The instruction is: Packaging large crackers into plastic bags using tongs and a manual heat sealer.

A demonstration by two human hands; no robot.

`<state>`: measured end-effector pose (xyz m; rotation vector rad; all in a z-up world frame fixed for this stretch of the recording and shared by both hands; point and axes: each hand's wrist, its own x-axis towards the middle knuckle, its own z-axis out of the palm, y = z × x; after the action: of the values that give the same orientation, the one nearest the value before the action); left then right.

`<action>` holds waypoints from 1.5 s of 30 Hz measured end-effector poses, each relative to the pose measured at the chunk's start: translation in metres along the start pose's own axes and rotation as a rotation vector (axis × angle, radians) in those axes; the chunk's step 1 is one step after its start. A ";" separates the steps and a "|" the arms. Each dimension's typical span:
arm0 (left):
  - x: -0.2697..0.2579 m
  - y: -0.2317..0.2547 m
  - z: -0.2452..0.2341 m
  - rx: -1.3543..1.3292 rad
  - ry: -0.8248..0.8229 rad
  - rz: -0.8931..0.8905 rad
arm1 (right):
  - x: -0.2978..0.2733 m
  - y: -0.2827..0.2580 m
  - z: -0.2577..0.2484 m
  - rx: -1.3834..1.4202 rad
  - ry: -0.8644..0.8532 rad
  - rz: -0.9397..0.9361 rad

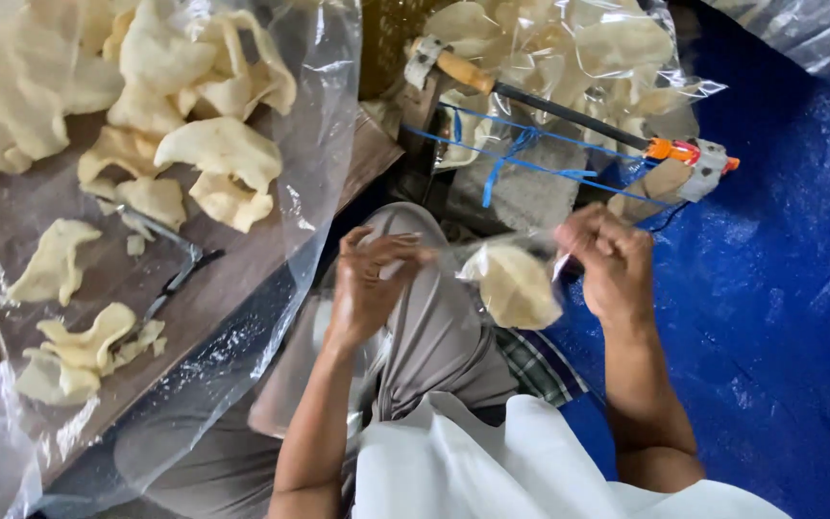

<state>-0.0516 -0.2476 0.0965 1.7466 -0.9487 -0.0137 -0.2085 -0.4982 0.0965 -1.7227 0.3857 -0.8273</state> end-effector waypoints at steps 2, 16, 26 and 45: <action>-0.009 -0.014 -0.020 -0.014 0.112 -0.052 | 0.028 -0.003 -0.001 0.098 0.174 0.214; -0.068 0.008 -0.080 -0.324 0.611 -0.428 | -0.002 -0.021 0.083 0.145 0.066 -0.365; -0.114 -0.014 -0.088 -0.350 0.744 -0.348 | -0.106 0.084 0.241 -0.745 -0.593 -0.325; -0.100 -0.002 -0.088 -0.113 0.486 -0.182 | -0.049 -0.056 0.206 -0.238 -0.602 -0.617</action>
<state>-0.0791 -0.1175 0.0874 1.6221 -0.4262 0.2255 -0.1071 -0.3040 0.1075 -2.2499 -0.4971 -0.6495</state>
